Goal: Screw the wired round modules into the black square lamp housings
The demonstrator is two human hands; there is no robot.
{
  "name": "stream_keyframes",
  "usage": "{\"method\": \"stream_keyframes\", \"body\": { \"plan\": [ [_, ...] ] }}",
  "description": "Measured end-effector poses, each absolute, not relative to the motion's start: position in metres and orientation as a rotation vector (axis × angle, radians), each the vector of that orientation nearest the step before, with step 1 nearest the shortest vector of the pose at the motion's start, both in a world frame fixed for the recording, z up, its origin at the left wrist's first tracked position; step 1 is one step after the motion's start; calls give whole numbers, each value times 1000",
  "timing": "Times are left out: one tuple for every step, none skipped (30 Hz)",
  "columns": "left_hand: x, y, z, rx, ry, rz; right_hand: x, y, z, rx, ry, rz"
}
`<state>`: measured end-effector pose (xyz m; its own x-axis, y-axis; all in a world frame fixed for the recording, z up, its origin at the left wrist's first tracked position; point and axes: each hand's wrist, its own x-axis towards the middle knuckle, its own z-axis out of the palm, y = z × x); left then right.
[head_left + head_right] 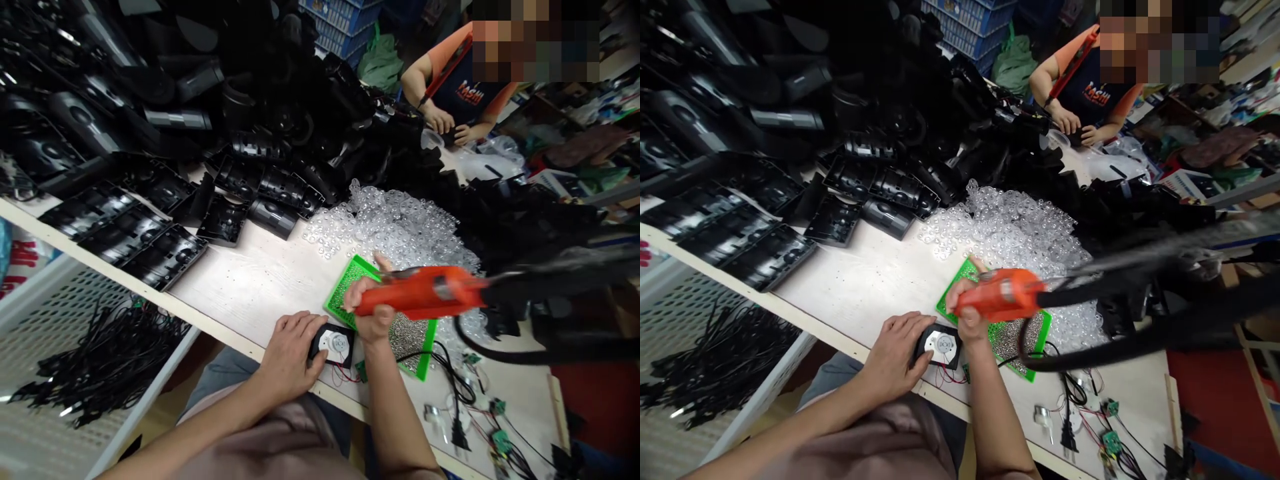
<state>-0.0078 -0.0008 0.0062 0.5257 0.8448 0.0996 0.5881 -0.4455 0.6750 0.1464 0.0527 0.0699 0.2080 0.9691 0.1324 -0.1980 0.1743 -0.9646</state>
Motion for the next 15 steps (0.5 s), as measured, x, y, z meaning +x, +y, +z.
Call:
{"method": "stream_keyframes", "body": {
  "plan": [
    [-8, -1, 6, 2184, 1154, 575, 147, 48, 81, -957, -949, 1003],
    [-8, -1, 6, 2178, 1149, 572, 147, 41, 91, -894, -922, 965],
    [-7, -2, 6, 2170, 1147, 571, 146, 33, 100, -848, -913, 946],
    [-7, -2, 6, 2161, 1147, 573, 145, 25, 106, -833, -922, 953],
    [-7, -2, 6, 2152, 1148, 575, 143, 17, 109, -839, -934, 963],
    [-7, -2, 7, 2147, 1151, 578, 140, 10, 110, -857, -946, 977],
    [-7, -3, 7, 2144, 1153, 580, 137, 3, 108, -877, -954, 987],
    [-8, -3, 7, 2145, 1152, 582, 133, -2, 103, -892, -956, 991],
    [-7, -2, 8, 2148, 1149, 584, 130, -5, 98, -896, -954, 988],
    [-7, -2, 8, 2150, 1145, 585, 127, -7, 93, -893, -948, 984],
    [-7, -2, 8, 2151, 1143, 588, 125, -7, 87, -885, -943, 980],
    [-7, -2, 8, 2152, 1144, 592, 123, -6, 83, -878, -939, 979],
    [-7, -2, 8, 2152, 1148, 593, 122, -5, 80, -872, -937, 979],
    [-7, -2, 9, 2151, 1152, 595, 121, -4, 77, -868, -939, 980],
    [-7, -3, 9, 2151, 1155, 595, 120, -2, 75, -861, -946, 982]
  ]
}}
